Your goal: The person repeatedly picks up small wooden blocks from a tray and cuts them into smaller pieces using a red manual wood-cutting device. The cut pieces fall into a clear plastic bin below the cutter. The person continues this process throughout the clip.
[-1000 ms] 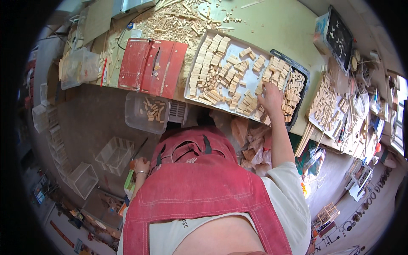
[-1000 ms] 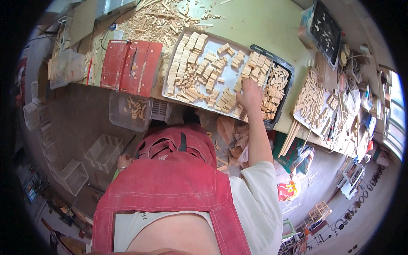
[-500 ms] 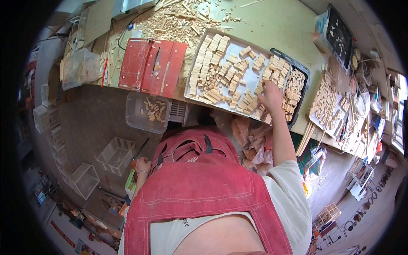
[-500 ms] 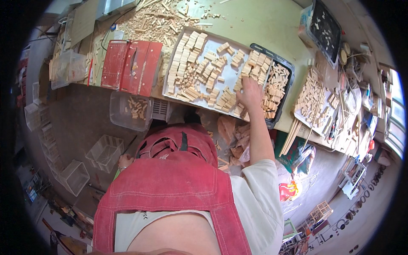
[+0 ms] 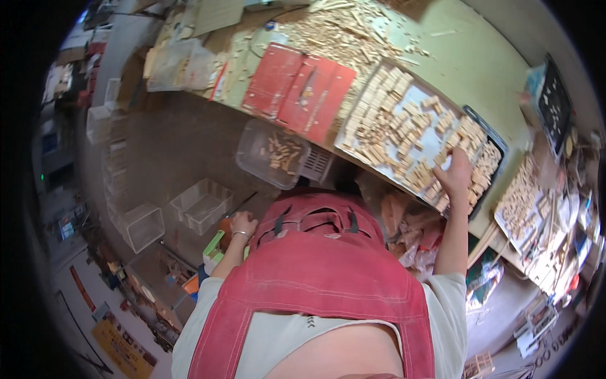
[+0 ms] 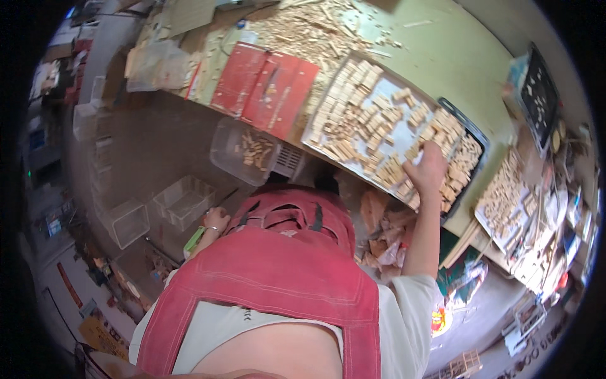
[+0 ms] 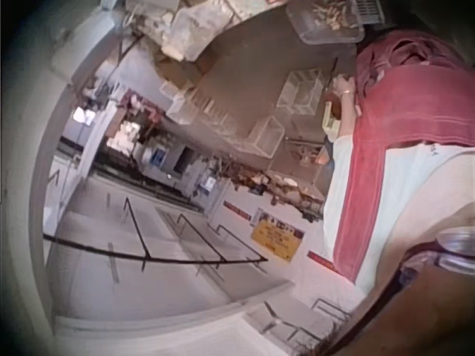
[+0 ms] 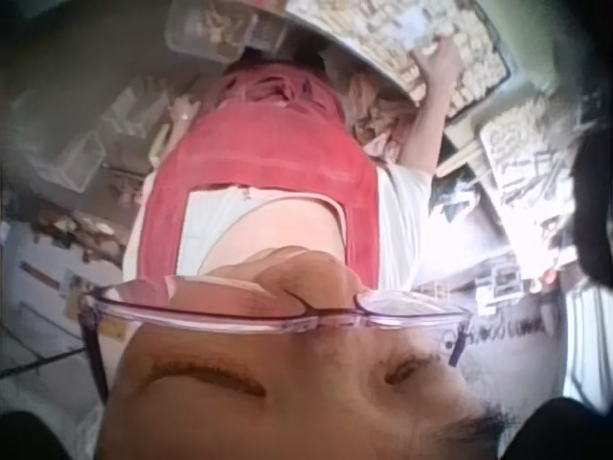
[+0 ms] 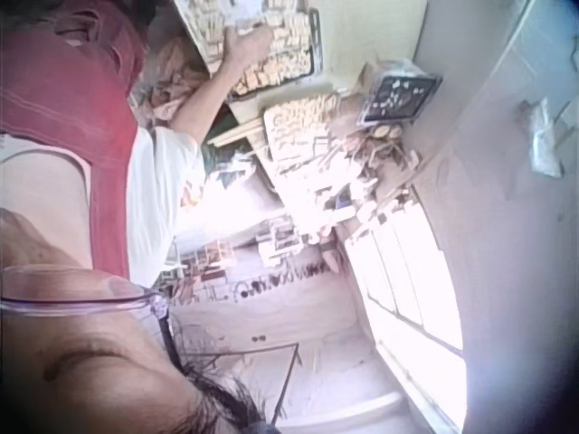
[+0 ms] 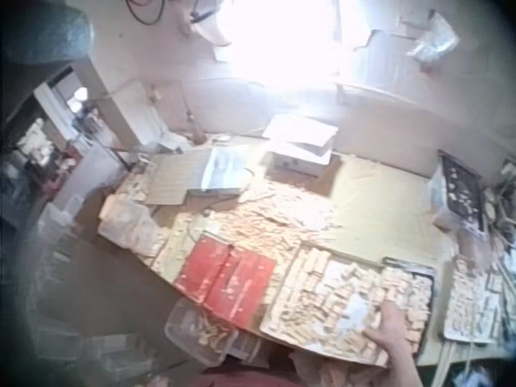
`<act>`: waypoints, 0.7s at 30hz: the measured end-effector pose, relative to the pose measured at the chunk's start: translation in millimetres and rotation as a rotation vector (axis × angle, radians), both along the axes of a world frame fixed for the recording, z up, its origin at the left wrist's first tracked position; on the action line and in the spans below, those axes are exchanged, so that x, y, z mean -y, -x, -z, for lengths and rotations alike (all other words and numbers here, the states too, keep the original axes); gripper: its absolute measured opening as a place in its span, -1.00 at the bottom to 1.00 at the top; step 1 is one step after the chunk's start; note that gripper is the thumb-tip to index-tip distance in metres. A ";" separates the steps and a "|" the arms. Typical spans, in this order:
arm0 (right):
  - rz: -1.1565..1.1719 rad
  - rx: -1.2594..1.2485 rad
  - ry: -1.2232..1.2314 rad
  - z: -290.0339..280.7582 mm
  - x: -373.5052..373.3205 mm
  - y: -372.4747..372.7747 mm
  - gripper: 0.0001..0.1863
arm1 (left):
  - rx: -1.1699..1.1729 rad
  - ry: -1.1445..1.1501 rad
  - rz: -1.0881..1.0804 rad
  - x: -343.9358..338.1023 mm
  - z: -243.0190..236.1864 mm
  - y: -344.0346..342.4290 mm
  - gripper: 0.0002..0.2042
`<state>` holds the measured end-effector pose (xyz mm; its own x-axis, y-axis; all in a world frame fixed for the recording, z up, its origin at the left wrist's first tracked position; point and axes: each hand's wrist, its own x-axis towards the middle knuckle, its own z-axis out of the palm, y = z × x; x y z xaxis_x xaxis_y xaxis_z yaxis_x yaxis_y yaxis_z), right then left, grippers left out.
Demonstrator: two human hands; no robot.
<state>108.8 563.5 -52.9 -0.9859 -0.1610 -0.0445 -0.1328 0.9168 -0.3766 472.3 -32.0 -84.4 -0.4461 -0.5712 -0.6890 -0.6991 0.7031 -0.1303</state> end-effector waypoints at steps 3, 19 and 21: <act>-0.031 -0.014 0.144 -29.2 52.2 -6.6 -0.51 | -0.289 -0.007 -0.073 17.6 6.3 4.5 -0.64; -0.225 -0.165 0.207 -47.3 371.9 -12.6 -0.51 | -1.063 -0.411 0.845 -25.0 -110.3 327.3 -0.44; -0.196 -0.161 0.198 -45.6 382.1 -12.1 -0.50 | -1.010 -0.423 0.876 -25.2 -104.5 339.8 -0.43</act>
